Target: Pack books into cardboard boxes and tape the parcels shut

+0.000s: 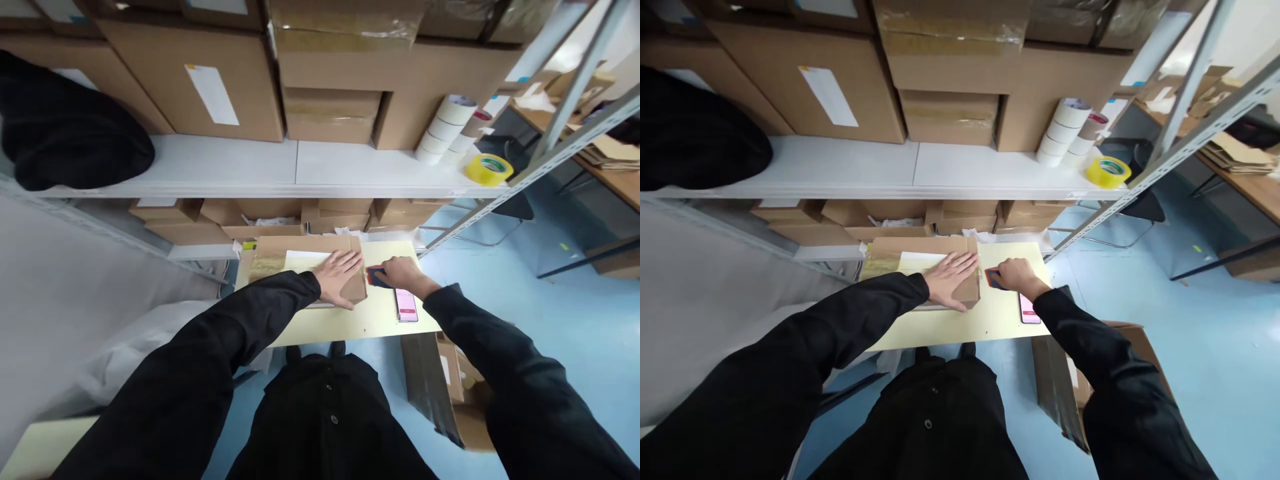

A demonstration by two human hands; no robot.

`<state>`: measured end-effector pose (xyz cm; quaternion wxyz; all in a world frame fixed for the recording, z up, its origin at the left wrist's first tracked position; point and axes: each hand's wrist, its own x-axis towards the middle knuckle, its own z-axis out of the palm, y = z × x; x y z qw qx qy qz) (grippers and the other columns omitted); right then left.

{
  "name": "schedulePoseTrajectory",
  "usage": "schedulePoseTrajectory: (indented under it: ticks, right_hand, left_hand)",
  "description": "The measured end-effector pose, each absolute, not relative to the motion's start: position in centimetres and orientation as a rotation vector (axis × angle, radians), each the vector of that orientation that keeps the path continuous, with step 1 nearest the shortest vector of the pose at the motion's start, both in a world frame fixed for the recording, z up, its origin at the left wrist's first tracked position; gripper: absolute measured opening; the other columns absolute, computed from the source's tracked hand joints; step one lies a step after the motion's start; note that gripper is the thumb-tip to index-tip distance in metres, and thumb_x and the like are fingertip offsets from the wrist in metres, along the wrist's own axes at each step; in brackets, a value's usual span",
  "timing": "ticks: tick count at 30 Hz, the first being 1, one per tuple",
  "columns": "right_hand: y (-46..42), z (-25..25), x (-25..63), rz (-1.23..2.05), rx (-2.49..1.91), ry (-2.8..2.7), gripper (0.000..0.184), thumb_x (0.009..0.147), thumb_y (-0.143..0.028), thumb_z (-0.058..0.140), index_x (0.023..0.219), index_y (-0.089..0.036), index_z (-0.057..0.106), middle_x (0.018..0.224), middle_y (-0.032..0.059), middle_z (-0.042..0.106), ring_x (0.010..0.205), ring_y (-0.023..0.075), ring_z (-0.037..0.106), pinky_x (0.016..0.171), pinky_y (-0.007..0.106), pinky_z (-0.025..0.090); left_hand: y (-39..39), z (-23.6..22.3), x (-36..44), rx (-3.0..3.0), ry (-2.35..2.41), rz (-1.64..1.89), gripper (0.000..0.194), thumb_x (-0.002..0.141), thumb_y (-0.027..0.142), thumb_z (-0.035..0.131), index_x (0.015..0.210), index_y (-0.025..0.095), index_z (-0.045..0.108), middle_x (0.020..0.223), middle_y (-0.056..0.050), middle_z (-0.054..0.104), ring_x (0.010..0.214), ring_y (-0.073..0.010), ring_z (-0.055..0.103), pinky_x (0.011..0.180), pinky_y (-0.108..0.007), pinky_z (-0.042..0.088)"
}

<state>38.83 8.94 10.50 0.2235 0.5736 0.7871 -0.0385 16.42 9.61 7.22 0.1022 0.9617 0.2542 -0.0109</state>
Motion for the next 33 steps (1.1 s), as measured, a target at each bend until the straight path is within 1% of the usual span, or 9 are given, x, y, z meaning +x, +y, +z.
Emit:
schedulePoseTrajectory:
  ticks: [7, 11, 16, 20, 22, 24, 26, 28, 33]
  right_hand:
    - [7.7, 8.4, 43.0, -0.091, 2.017, 2.072, 0.053, 0.094, -0.052, 0.031, 0.098, -0.012, 0.066, 0.093, 0.0200, 0.070, 0.087, 0.0293, 0.067, 0.068, 0.031, 0.042]
    - [7.2, 7.8, 43.6, -0.210, 2.169, 2.007, 0.044, 0.092, -0.042, 0.032, 0.096, -0.014, 0.066, 0.093, 0.0169, 0.070, 0.088, 0.0268, 0.066, 0.065, 0.029, 0.039]
    - [6.7, 6.9, 43.3, -0.337, 2.182, 1.982, 0.035, 0.086, -0.034, 0.041, 0.103, -0.012, 0.063, 0.096, 0.0170, 0.070, 0.088, 0.0270, 0.065, 0.064, 0.029, 0.037]
    - [6.7, 5.8, 42.9, -0.371, 2.195, 1.967, 0.035, 0.086, -0.031, 0.042, 0.109, -0.012, 0.058, 0.098, 0.0164, 0.070, 0.090, 0.0276, 0.065, 0.067, 0.030, 0.039]
    - [6.5, 4.7, 42.5, -0.364, 2.185, 1.984, 0.034, 0.087, -0.031, 0.041, 0.110, -0.012, 0.057, 0.101, 0.0164, 0.069, 0.091, 0.0280, 0.065, 0.072, 0.031, 0.040]
    - [6.0, 3.4, 42.1, -0.366, 2.177, 2.006, 0.033, 0.089, -0.030, 0.040, 0.111, -0.012, 0.056, 0.105, 0.0167, 0.067, 0.094, 0.0283, 0.064, 0.076, 0.033, 0.041]
    - [5.4, 1.9, 41.5, -0.388, 2.174, 2.018, 0.031, 0.090, -0.030, 0.040, 0.111, -0.012, 0.055, 0.109, 0.0173, 0.065, 0.096, 0.0284, 0.063, 0.080, 0.034, 0.041]
    - [4.9, 0.5, 40.8, -0.422, 2.178, 1.999, 0.030, 0.090, -0.030, 0.042, 0.110, -0.012, 0.056, 0.110, 0.0184, 0.064, 0.099, 0.0291, 0.062, 0.082, 0.034, 0.041]
    - [3.9, -2.2, 38.5, -0.553, 2.148, 1.920, 0.032, 0.090, -0.026, 0.041, 0.112, -0.010, 0.058, 0.102, 0.0207, 0.065, 0.106, 0.0300, 0.058, 0.091, 0.035, 0.038]
  left_hand:
    - [10.8, 9.0, 15.6, 2.651, 0.754, 0.014, 0.118, 0.070, 0.078, 0.047, 0.151, 0.006, 0.002, 0.157, -0.021, 0.001, 0.145, -0.0347, 0.001, 0.115, -0.048, 0.007]
    - [10.6, 9.9, 13.8, 2.605, 0.825, 0.057, 0.115, 0.072, 0.077, 0.047, 0.151, 0.007, -0.001, 0.157, -0.021, 0.002, 0.145, -0.0345, 0.001, 0.115, -0.047, 0.011]
    - [9.8, 10.6, 10.3, 2.664, 0.945, -0.037, 0.114, 0.071, 0.075, 0.051, 0.151, 0.010, 0.004, 0.157, -0.020, 0.003, 0.145, -0.0347, 0.000, 0.115, -0.049, 0.008]
    - [8.9, 11.5, 6.1, 2.590, 1.217, 0.030, 0.099, 0.078, 0.069, 0.047, 0.151, 0.013, 0.011, 0.158, -0.017, 0.005, 0.145, -0.0339, 0.001, 0.115, -0.051, 0.005]
    - [8.3, 11.5, 3.4, 2.457, 1.440, 0.133, 0.089, 0.084, 0.064, 0.041, 0.151, 0.013, 0.012, 0.158, -0.017, 0.003, 0.145, -0.0337, 0.002, 0.115, -0.053, 0.008]
    - [7.4, 10.9, 0.7, 2.261, 1.630, 0.259, 0.089, 0.086, 0.064, 0.038, 0.151, 0.011, 0.010, 0.158, -0.018, 0.003, 0.145, -0.0340, 0.004, 0.115, -0.053, 0.013]
    - [6.2, 9.7, -1.6, 2.029, 1.758, 0.397, 0.092, 0.085, 0.066, 0.036, 0.151, 0.007, 0.010, 0.157, -0.019, 0.007, 0.145, -0.0328, 0.009, 0.116, -0.049, 0.017]
    - [4.8, 8.3, -2.9, 1.793, 1.805, 0.537, 0.095, 0.082, 0.070, 0.036, 0.151, 0.008, 0.014, 0.156, -0.018, 0.017, 0.143, -0.0316, 0.020, 0.116, -0.045, 0.021]
    - [1.9, 5.8, -3.0, 1.533, 1.509, 0.732, 0.096, 0.077, 0.072, 0.046, 0.147, 0.009, 0.028, 0.147, -0.016, 0.041, 0.134, -0.0307, 0.040, 0.109, -0.039, 0.036]
